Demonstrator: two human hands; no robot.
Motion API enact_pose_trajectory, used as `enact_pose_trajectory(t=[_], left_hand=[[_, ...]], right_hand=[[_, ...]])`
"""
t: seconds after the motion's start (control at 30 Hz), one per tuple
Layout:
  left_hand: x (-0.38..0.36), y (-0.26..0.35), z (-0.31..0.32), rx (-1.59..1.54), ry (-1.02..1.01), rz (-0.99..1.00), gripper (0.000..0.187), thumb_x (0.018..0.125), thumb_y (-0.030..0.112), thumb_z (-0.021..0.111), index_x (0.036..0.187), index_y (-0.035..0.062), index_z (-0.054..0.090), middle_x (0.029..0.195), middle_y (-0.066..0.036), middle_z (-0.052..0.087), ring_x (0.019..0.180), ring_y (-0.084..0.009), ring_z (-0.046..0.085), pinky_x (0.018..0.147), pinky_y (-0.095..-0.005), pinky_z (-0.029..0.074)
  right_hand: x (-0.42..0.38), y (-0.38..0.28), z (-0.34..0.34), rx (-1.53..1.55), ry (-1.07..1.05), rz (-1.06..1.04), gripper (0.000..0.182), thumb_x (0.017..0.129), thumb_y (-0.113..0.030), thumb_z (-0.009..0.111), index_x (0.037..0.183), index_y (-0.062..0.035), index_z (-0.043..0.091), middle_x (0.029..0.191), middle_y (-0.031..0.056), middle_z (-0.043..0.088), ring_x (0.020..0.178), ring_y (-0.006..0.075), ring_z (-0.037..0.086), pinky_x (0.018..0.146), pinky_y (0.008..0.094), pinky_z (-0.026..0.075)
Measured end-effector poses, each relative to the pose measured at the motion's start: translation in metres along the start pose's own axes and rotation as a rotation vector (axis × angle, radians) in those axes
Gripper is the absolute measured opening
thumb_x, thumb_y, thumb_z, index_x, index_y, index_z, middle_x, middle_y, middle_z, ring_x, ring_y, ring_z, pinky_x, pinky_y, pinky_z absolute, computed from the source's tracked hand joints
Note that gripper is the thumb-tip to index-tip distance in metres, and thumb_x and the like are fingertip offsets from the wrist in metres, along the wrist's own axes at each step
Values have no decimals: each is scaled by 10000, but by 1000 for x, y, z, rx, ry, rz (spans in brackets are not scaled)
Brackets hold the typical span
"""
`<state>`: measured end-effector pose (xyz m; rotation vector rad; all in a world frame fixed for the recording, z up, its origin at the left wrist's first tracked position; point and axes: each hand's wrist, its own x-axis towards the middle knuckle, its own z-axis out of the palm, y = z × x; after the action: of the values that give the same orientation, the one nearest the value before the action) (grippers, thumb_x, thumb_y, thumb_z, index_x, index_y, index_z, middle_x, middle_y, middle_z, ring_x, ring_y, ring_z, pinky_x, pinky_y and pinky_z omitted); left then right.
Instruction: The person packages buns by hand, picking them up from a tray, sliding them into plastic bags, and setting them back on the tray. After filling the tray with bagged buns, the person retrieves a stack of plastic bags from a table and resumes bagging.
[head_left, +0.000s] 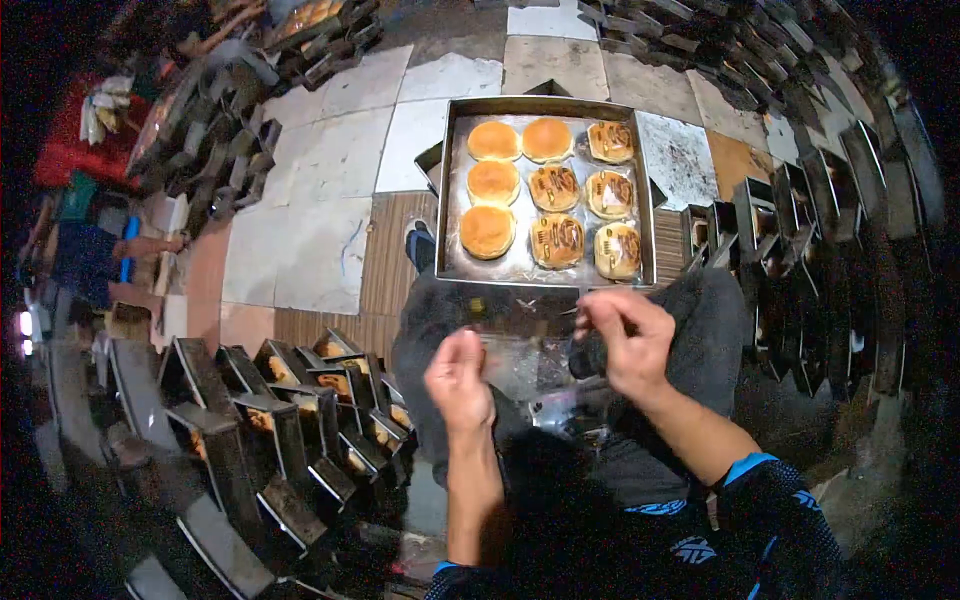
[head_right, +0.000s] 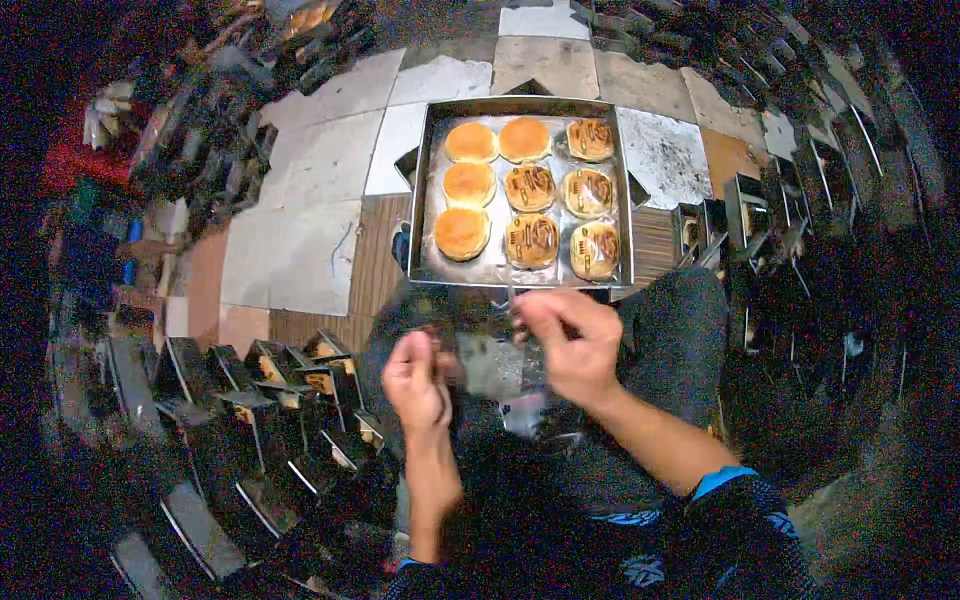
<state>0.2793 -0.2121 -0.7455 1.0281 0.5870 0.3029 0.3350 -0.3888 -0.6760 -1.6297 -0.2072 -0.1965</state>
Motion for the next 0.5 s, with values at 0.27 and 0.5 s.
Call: enact_pose_trajectory(t=[0.27, 0.5], left_hand=[[40, 12, -76, 190, 277, 257, 55, 899, 33, 502, 889, 19, 555, 800, -49, 583, 647, -138, 555, 639, -283, 496], [39, -2, -74, -501, 133, 215, 297, 902, 239, 577, 1050, -19, 558, 957, -130, 567, 817, -258, 597, 691, -379, 531]], right_hand=[[203, 161, 23, -441, -206, 566, 544, 905, -478, 543, 1075, 29, 647, 1084, 148, 643, 969, 212, 571, 862, 364, 436], [352, 313, 6, -307, -60, 940, 376, 933, -326, 426, 1148, -49, 560, 1008, 86, 644, 851, 234, 629, 718, 397, 528]])
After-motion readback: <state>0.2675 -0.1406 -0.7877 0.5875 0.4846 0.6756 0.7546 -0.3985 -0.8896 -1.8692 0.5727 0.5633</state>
